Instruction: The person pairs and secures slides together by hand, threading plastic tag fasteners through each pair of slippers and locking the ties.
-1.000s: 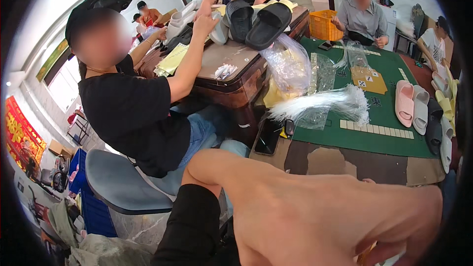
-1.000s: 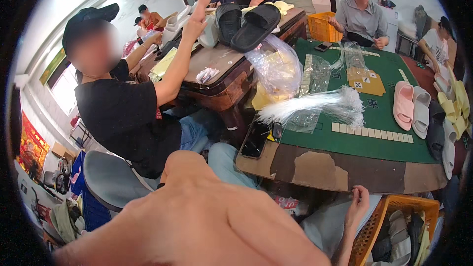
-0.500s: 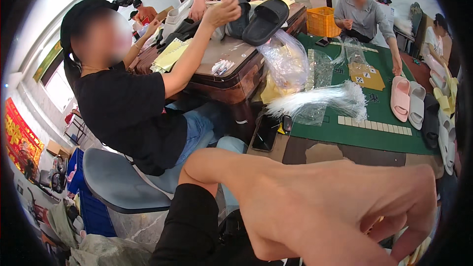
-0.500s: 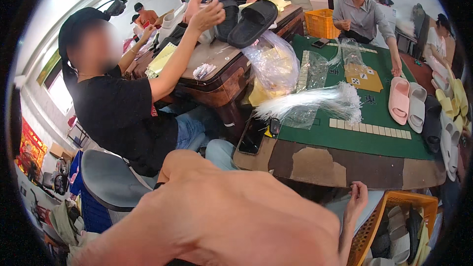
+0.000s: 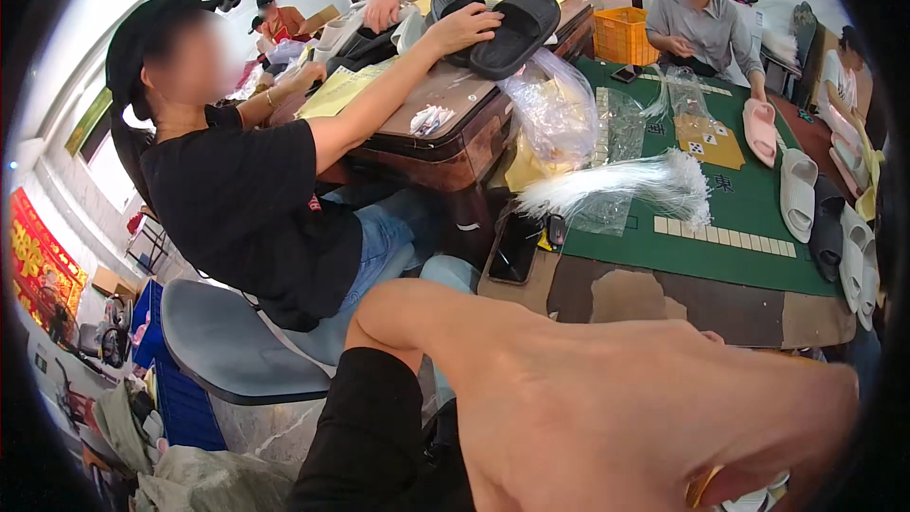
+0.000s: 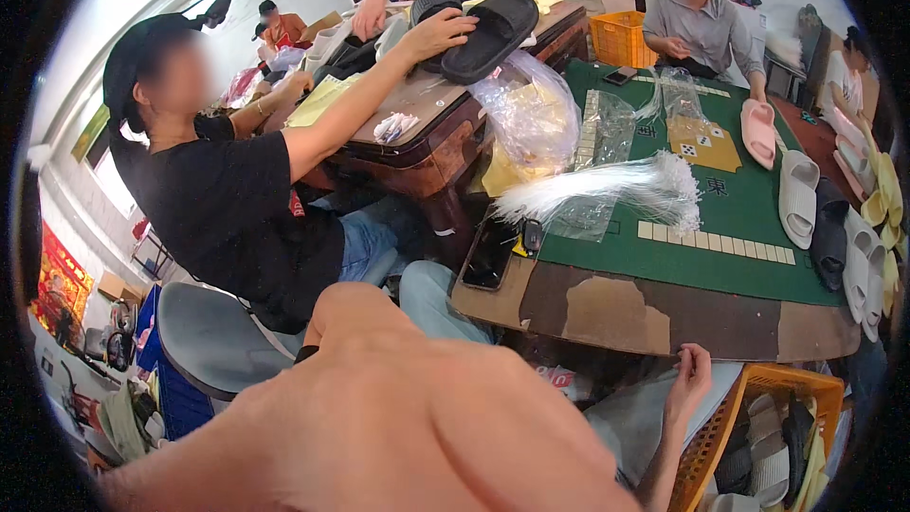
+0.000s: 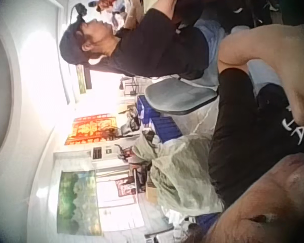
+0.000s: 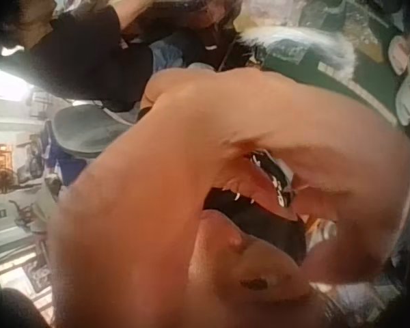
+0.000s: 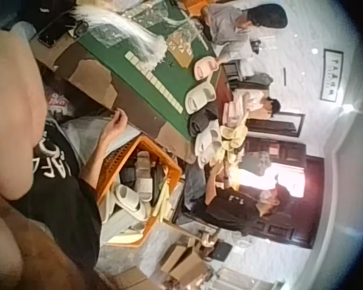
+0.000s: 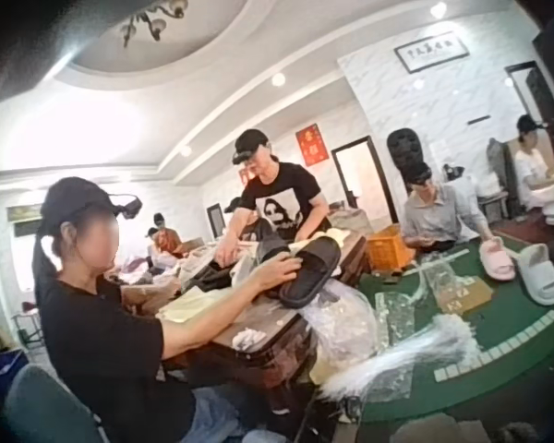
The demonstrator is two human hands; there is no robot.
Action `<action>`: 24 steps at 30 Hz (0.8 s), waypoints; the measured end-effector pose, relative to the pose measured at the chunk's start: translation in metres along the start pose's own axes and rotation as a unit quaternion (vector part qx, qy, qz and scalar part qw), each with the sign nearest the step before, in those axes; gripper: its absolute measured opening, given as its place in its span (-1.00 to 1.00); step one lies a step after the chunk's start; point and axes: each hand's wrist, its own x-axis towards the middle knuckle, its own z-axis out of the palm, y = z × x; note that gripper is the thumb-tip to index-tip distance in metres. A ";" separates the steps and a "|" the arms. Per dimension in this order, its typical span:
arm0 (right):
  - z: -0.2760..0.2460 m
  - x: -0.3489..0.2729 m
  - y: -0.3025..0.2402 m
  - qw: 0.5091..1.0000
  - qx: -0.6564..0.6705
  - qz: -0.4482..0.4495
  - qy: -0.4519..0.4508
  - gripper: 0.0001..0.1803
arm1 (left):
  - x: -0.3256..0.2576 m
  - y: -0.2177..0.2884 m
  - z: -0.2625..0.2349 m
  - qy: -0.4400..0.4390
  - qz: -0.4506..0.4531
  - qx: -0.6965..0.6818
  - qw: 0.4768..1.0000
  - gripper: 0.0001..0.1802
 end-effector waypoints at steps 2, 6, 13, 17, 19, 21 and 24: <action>0.001 0.000 0.001 1.000 0.001 -0.009 0.005 -0.92 | 0.000 0.001 0.000 -0.003 0.000 0.002 1.000 -0.66; 0.000 0.000 -0.001 1.000 0.007 -0.006 0.005 -0.92 | 0.001 0.002 0.001 -0.003 -0.003 0.001 1.000 -0.64; 0.000 -0.001 -0.006 1.000 0.010 0.008 0.006 -0.91 | 0.001 0.004 0.001 -0.002 -0.007 0.003 1.000 -0.61; 0.000 0.000 -0.001 1.000 -0.002 -0.003 0.001 -0.90 | 0.002 0.006 0.001 -0.005 -0.011 0.004 1.000 -0.59; 0.001 0.000 0.003 1.000 0.014 -0.011 0.001 -0.90 | 0.001 0.006 0.000 -0.003 -0.015 0.006 1.000 -0.59; 0.000 0.000 0.006 1.000 0.010 -0.017 0.002 -0.90 | -0.001 0.007 -0.001 0.000 -0.018 0.007 1.000 -0.58; 0.002 0.001 0.006 1.000 0.009 -0.016 0.006 -0.90 | -0.001 0.009 -0.003 -0.003 -0.022 0.015 1.000 -0.56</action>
